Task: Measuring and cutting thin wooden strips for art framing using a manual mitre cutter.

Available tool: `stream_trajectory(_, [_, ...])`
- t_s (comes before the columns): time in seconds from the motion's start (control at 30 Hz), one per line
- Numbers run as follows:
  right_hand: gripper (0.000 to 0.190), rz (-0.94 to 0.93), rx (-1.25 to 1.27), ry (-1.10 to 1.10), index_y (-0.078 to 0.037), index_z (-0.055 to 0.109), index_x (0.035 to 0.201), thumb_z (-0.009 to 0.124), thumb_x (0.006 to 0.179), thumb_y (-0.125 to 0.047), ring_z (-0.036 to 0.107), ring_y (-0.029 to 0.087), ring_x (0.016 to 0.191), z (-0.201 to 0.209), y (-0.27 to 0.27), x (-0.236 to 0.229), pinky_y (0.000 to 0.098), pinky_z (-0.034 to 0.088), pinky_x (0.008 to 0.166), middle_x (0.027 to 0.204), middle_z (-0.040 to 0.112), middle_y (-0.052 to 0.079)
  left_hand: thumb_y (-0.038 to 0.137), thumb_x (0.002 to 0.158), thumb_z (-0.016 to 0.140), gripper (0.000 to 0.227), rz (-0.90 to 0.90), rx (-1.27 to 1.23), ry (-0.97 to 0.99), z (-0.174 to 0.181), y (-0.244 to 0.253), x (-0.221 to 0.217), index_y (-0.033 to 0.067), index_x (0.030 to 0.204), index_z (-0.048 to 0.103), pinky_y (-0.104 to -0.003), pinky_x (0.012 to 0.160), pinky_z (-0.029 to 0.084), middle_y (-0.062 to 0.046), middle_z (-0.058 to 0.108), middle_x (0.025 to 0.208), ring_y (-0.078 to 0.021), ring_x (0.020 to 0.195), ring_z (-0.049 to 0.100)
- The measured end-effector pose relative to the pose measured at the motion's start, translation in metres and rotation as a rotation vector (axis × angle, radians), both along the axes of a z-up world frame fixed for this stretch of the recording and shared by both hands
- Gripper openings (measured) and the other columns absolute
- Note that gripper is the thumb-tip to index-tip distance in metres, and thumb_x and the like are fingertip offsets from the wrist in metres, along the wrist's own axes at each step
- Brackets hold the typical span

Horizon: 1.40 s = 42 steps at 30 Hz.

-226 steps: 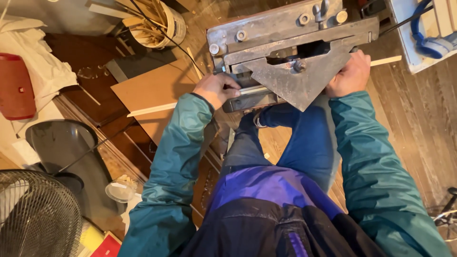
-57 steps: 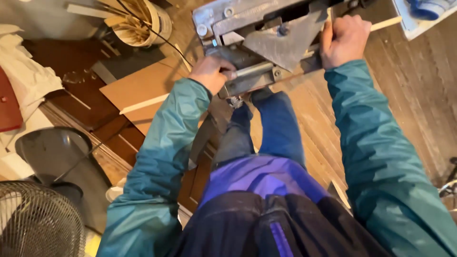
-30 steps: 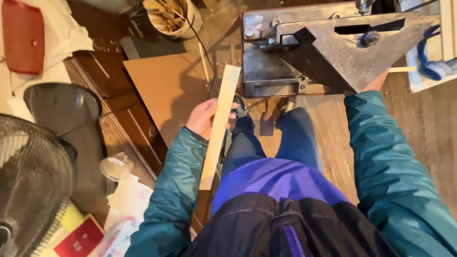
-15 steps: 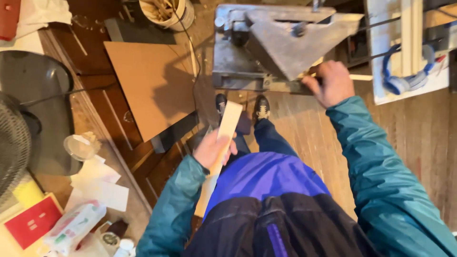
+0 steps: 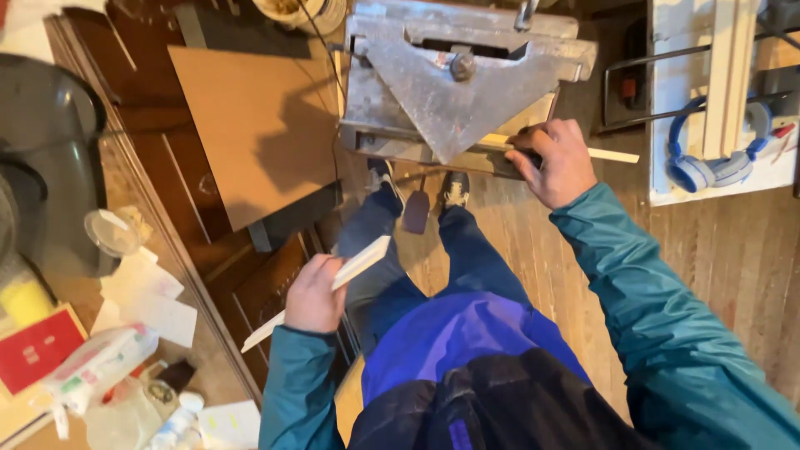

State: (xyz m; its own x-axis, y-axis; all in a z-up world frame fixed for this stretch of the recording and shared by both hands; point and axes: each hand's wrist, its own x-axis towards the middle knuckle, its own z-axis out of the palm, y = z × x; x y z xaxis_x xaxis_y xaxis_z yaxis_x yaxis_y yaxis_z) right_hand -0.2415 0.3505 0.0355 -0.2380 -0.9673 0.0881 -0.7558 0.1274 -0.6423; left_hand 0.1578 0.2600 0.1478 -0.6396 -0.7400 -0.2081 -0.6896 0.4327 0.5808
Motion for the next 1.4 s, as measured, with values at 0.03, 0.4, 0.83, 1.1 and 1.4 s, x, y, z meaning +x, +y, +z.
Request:
stream_trajectory(0.03, [0.020,0.016,-0.024,0.001,-0.007,0.072,0.108,0.084,0.094,-0.015,0.057,0.035,0.103,0.000,-0.004,-0.002,0.0436,0.049,0.091,0.109,0.066,0.010,0.002,0.084,0.071,0.024,0.067,-0.025,-0.040,0.009,0.003,0.002,0.0053,0.108,0.070,-0.043,0.080,0.055,-0.014,0.066,0.105,-0.0384,0.095,0.066])
stream_trajectory(0.4, [0.021,0.011,0.010,-0.008,-0.005,0.072,0.106,0.083,0.090,-0.012,0.055,0.038,0.102,0.001,-0.008,0.004,0.0449,0.048,0.089,0.106,0.063,0.015,0.001,0.087,0.073,0.016,0.456,-0.196,-0.155,0.055,0.025,0.058,0.0010,0.103,0.072,-0.039,0.077,0.056,-0.015,0.070,0.100,-0.0316,0.087,0.070])
stream_trajectory(0.83, [0.019,0.001,0.032,-0.025,-0.005,0.072,0.107,0.081,0.091,-0.010,0.055,0.040,0.105,0.006,-0.011,0.008,0.0457,0.047,0.092,0.117,0.064,0.016,0.005,0.098,0.078,0.015,0.562,-0.325,-0.155,0.058,0.008,0.067,-0.0002,0.111,0.076,-0.033,0.080,0.057,-0.013,0.073,0.101,-0.0239,0.091,0.073])
stream_trajectory(1.1, [0.019,-0.004,0.047,-0.013,-0.005,0.071,0.107,0.080,0.091,-0.009,0.055,0.040,0.107,0.008,-0.011,0.011,0.0458,0.048,0.093,0.118,0.064,0.016,0.006,0.098,0.077,0.015,0.614,-0.220,-0.112,0.046,-0.002,0.057,0.0009,0.112,0.074,-0.032,0.076,0.055,-0.012,0.072,0.099,-0.0226,0.087,0.071])
stream_trajectory(1.4, [0.021,-0.015,0.052,0.006,-0.004,0.071,0.106,0.083,0.091,-0.013,0.055,0.039,0.102,-0.002,-0.009,0.007,0.0447,0.047,0.090,0.109,0.064,0.015,0.005,0.097,0.078,0.015,0.619,-0.246,-0.104,0.049,-0.015,0.047,0.0003,0.110,0.074,-0.034,0.078,0.055,-0.014,0.071,0.098,-0.0257,0.087,0.071])
